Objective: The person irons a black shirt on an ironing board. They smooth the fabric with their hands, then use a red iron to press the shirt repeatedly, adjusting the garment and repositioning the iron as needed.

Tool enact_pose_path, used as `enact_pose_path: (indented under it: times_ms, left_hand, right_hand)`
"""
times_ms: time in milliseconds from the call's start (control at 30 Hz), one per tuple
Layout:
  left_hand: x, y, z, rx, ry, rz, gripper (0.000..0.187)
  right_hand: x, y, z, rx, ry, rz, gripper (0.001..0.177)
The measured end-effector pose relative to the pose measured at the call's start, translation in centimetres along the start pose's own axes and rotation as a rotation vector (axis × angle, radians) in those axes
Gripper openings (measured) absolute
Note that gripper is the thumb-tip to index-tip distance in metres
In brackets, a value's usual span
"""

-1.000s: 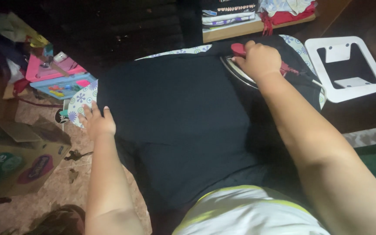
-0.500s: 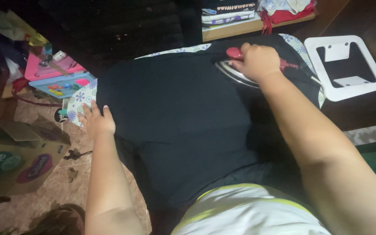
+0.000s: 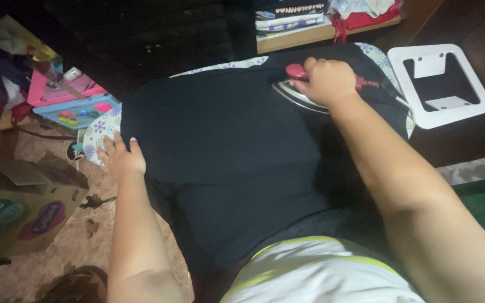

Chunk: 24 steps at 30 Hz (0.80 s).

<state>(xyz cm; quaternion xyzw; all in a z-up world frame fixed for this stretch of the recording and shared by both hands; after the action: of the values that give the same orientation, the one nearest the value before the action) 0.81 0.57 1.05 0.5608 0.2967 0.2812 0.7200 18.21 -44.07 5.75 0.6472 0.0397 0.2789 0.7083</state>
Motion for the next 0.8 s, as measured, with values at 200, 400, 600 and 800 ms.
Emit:
enact_pose_path:
  times_ms: [200, 400, 600, 800]
  left_hand:
    - [1.7, -1.7, -1.0, -0.009, -0.003, 0.039, 0.056]
    - [1.6, -1.5, -0.7, -0.009, 0.017, 0.023, 0.056]
    - [1.7, -1.5, -0.8, -0.007, 0.016, 0.029, 0.056]
    - [0.5, -0.6, -0.2, -0.011, 0.016, 0.006, 0.056]
  right_hand:
    - [0.0, 0.8, -0.2, 0.03, -0.072, -0.018, 0.051]
    - [-0.7, 0.9, -0.5, 0.012, 0.086, 0.036, 0.05]
    - [-0.1, 1.5, -0.7, 0.045, -0.064, -0.013, 0.048]
    - [-0.7, 0.4, -0.4, 0.0, 0.109, 0.062, 0.053]
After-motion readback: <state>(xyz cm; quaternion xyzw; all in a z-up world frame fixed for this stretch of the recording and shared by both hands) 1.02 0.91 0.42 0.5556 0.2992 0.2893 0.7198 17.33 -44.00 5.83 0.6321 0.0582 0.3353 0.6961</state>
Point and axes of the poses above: each hand's wrist, its own x-axis towards the middle knuckle, its own y-axis out of the back of the hand, z = x × y, the point moved 2 cm from there along x, towards the middle knuckle
